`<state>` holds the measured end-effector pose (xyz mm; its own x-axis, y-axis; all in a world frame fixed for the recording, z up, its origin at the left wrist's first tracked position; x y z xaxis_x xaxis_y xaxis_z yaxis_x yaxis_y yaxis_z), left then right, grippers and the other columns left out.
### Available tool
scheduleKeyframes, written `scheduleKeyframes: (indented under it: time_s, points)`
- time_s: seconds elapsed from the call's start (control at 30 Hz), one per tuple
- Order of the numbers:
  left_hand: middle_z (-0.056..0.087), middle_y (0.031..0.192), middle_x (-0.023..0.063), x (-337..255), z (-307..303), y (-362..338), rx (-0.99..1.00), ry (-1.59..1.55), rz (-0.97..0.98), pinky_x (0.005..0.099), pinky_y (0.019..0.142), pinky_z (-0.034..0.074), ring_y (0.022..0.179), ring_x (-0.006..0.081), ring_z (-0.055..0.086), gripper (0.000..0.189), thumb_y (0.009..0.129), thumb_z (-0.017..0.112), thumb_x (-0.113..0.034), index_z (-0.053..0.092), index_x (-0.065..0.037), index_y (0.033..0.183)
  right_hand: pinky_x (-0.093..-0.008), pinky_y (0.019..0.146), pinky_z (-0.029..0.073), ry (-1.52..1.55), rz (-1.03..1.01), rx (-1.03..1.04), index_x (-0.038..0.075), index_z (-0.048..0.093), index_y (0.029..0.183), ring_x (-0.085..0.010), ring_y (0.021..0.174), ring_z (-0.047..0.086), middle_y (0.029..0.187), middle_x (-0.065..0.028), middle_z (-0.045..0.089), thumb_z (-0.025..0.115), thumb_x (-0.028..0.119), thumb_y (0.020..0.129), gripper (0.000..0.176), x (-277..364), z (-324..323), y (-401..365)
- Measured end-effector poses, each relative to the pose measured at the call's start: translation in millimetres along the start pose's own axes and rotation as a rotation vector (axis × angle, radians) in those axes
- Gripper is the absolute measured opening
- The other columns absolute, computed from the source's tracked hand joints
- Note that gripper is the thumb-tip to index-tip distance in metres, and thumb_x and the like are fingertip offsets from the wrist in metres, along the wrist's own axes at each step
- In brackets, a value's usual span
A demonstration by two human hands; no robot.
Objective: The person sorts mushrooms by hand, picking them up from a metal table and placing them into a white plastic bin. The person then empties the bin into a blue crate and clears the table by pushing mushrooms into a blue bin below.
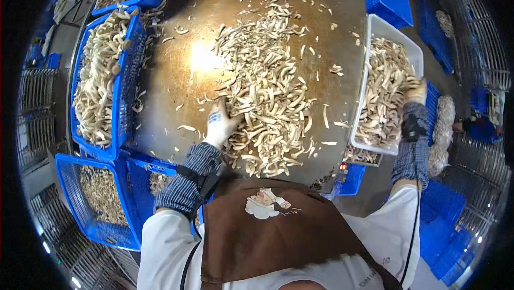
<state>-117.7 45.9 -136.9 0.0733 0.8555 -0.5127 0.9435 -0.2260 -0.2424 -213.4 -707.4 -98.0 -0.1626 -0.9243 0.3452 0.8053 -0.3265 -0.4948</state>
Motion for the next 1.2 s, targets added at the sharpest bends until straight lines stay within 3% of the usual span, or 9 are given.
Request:
scheduleKeyframes:
  time_s: [0.13,0.2,0.33,0.47,0.57,0.83,0.93,1.0,1.2]
  points:
    - [0.065,0.11,0.0268,-27,23,-5,0.134,-0.311,0.01,0.0433,0.09,0.054,0.105,0.0371,0.066,0.061,0.09,0.07,-0.027,0.047,0.002,0.139,-0.0403,0.08,0.055,-1.821,-0.837,-0.784,0.007,0.058,0.121,-0.0171,0.082,0.064,0.097,-0.0097,0.065,0.04,0.038,0.105,0.039,59,36,-39]
    - [0.067,0.104,0.0256,-70,23,-17,0.493,-0.749,-0.175,0.0432,0.087,0.055,0.102,0.0346,0.068,0.053,0.094,0.066,-0.023,0.049,0.002,0.138,-0.0398,0.081,0.055,-1.604,-0.918,-0.863,0.005,0.055,0.128,-0.0207,0.088,0.065,0.104,-0.0146,0.066,0.043,0.037,0.105,0.041,5,44,-47]
    - [0.067,0.106,0.0201,-116,9,-23,0.368,-0.36,0.422,0.0409,0.083,0.053,0.096,0.0319,0.067,0.046,0.093,0.068,-0.02,0.056,0.0,0.132,-0.0374,0.086,0.053,-1.463,-0.762,-0.335,-0.001,0.06,0.127,-0.0275,0.1,0.067,0.112,-0.0204,0.069,0.061,0.031,0.098,0.044,-198,83,-54]
    - [0.068,0.101,0.019,-85,11,-14,0.496,-0.499,0.142,0.0388,0.08,0.053,0.093,0.0313,0.067,0.043,0.096,0.063,-0.021,0.056,0.001,0.132,-0.0417,0.095,0.052,-1.936,-0.62,0.239,-0.004,0.061,0.126,-0.0369,0.11,0.066,0.114,-0.0258,0.068,0.07,0.03,0.091,0.05,-391,127,-49]
    - [0.067,0.11,0.0145,-55,4,-3,0.515,-0.83,-0.047,0.0271,0.068,0.058,0.078,0.0186,0.073,0.039,0.104,0.05,-0.02,0.052,0.007,0.133,-0.0436,0.103,0.049,-2.198,-0.202,0.261,-0.008,0.046,0.139,-0.0428,0.123,0.058,0.13,-0.0349,0.057,0.069,0.028,0.088,0.066,-470,155,-44]
    - [0.067,0.099,0.012,-5,-22,14,0.316,-1.193,-0.117,0.04,0.082,0.063,0.101,0.0235,0.069,0.046,0.106,0.047,-0.033,0.053,0.005,0.131,-0.0426,0.114,0.038,-1.721,-0.323,0.686,-0.007,0.039,0.145,-0.0422,0.134,0.048,0.144,-0.0319,0.047,0.062,0.011,0.089,0.064,-505,160,-105]
    - [0.066,0.098,0.011,9,-21,8,0.26,-1.411,-0.238,0.0365,0.084,0.061,0.101,0.022,0.067,0.044,0.105,0.049,-0.032,0.054,0.004,0.131,-0.0532,0.113,0.037,-2.179,-0.567,0.535,0.002,0.042,0.147,-0.0438,0.128,0.051,0.136,-0.0305,0.052,0.065,0.023,0.089,0.066,-488,152,-128]
    - [0.067,0.108,0.0106,26,-32,13,0.163,-0.944,-0.204,0.0301,0.082,0.052,0.091,0.0166,0.062,0.046,0.103,0.051,-0.029,0.052,0.005,0.135,-0.056,0.109,0.039,-2.378,-0.823,0.538,0.007,0.044,0.145,-0.0409,0.122,0.055,0.134,-0.026,0.053,0.07,0.027,0.085,0.068,-486,161,-157]
    - [0.036,0.154,0.0254,40,-56,-13,-0.016,-0.136,0.073,0.0487,0.116,0.033,0.143,0.0418,0.034,0.052,0.089,0.067,-0.028,0.056,-0.01,0.137,-0.0471,0.09,0.05,-2.597,-0.395,1.0,0.009,0.063,0.117,-0.0299,0.105,0.062,0.102,-0.0127,0.063,0.076,0.028,0.08,0.044,-537,126,-217]
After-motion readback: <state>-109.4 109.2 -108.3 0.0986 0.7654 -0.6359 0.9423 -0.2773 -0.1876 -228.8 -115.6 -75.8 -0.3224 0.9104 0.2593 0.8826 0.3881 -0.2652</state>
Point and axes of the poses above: each hand's wrist, its own y-axis towards the middle knuckle, its own z-axis out of the palm, x = y × z, the point moved 8 cm from there along y, towards the middle knuckle
